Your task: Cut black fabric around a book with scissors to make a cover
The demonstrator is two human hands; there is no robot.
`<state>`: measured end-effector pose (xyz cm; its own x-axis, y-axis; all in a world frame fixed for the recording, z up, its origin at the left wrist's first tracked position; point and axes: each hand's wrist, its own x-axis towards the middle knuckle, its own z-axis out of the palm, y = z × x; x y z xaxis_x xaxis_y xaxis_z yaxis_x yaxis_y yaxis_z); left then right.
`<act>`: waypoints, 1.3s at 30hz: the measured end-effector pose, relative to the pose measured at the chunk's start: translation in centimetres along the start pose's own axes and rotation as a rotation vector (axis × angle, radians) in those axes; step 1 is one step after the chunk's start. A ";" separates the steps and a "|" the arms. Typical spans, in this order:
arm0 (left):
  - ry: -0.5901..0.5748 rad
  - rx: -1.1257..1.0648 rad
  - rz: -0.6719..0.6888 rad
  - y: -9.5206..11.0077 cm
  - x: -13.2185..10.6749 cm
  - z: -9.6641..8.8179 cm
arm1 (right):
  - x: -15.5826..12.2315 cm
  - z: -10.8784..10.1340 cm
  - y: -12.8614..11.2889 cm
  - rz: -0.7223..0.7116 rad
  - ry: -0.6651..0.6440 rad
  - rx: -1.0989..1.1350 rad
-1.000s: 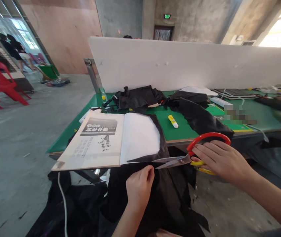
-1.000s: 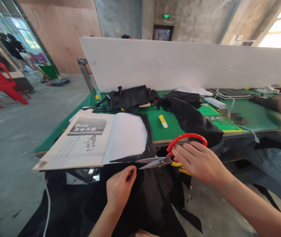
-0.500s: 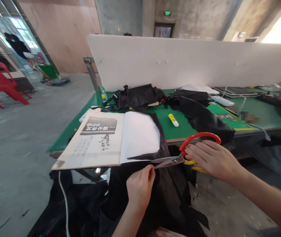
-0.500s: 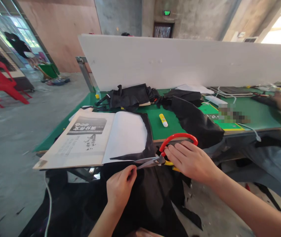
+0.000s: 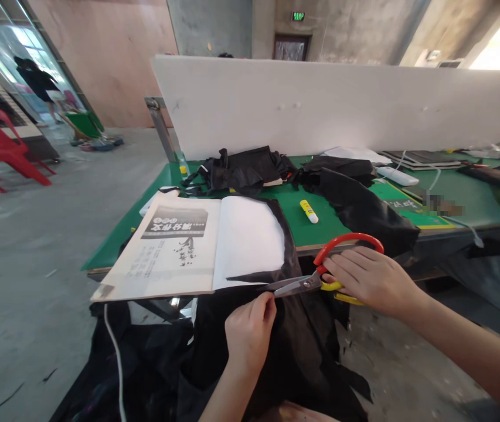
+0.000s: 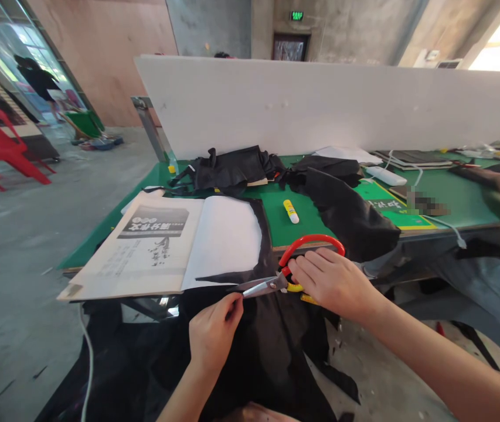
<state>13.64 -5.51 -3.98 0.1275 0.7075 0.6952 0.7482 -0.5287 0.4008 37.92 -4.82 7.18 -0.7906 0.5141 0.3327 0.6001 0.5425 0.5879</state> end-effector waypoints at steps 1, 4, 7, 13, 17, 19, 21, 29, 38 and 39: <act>0.000 0.002 0.001 0.0 0.0 0.0 | 0.0 0.0 0.0 0.001 -0.001 -0.001; -0.002 0.007 0.003 0.0 -0.1 0.0 | -0.1 0.0 0.0 0.013 -0.003 0.000; -0.013 0.004 -0.008 -0.1 -0.1 0.1 | -0.3 0.1 0.0 0.022 -0.014 0.006; -0.010 -0.011 -0.009 0.0 0.0 0.1 | -0.5 0.1 -0.1 0.031 -0.010 0.002; 0.004 -0.007 0.000 0.1 0.0 -0.1 | -0.7 0.1 -0.2 0.045 -0.025 -0.004; 0.020 -0.006 0.013 0.1 0.1 -0.1 | -0.8 0.1 -0.2 0.049 -0.021 -0.005; 0.031 -0.007 0.022 0.2 0.2 -0.1 | -0.9 0.0 -0.3 0.056 -0.014 -0.003; 0.032 -0.020 -0.014 0.5 -1.2 -4.4 | -2.9 -0.4 -0.9 0.107 -0.014 0.044; -0.190 0.506 -0.195 -8.0 -4.4 -12.3 | -11.3 1.5 -3.8 0.653 0.013 0.095; -0.211 0.548 -0.204 -8.9 -4.4 -12.8 | -11.8 1.8 -4.4 0.793 0.033 0.111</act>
<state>-1.93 -9.95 -2.97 0.0309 0.8760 0.4813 0.9894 -0.0951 0.1096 44.89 -12.06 -0.69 -0.1261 0.7551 0.6433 0.9919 0.0876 0.0915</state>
